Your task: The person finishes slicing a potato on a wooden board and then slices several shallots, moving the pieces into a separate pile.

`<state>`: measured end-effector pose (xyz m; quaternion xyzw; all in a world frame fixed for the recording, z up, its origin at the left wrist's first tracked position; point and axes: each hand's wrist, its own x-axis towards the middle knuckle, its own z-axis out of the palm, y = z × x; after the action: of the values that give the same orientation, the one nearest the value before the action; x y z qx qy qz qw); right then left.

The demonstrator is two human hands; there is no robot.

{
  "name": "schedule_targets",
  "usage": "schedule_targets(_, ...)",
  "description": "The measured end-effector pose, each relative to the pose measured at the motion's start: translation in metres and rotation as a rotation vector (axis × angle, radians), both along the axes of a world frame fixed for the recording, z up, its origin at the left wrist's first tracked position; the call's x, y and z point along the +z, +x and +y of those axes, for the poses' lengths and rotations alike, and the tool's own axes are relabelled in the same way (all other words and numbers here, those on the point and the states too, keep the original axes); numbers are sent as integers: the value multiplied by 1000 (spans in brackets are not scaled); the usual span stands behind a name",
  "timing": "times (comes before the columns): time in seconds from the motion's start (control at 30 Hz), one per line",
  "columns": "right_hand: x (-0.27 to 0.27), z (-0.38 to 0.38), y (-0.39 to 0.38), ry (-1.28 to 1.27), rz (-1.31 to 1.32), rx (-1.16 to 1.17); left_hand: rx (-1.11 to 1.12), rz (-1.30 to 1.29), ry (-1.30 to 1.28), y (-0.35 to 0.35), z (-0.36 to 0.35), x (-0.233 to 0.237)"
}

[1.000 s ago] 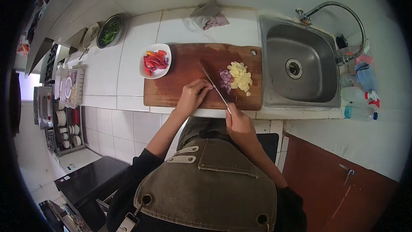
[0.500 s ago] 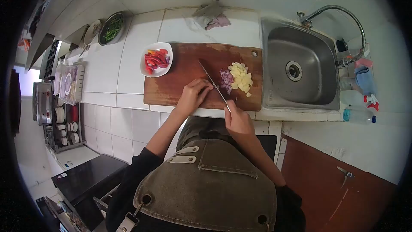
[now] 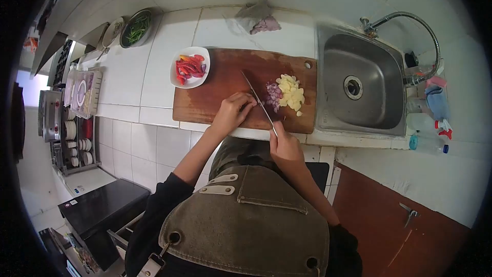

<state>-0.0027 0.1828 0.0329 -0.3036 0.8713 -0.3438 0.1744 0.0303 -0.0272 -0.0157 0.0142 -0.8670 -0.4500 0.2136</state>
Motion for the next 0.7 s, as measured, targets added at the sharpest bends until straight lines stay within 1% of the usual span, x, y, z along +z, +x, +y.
schedule_targets(0.1,-6,-15,-7,4,-5,3,0,18,-20,-1,0,-4)
schedule_targets(0.3,-1,-8,-7,-67,29,-3,4,29,-35,-1,0,1)
schedule_targets(0.4,4,2,-2,-42,-28,-5,-3,7,-36,0,1,1)
schedule_targets(0.53,-2,0,-1,-15,-54,-13,5,5,-32,-1,1,0)
schedule_targets(0.7,-9,-16,-12,1,12,24,1,9,-50,-2,0,-1)
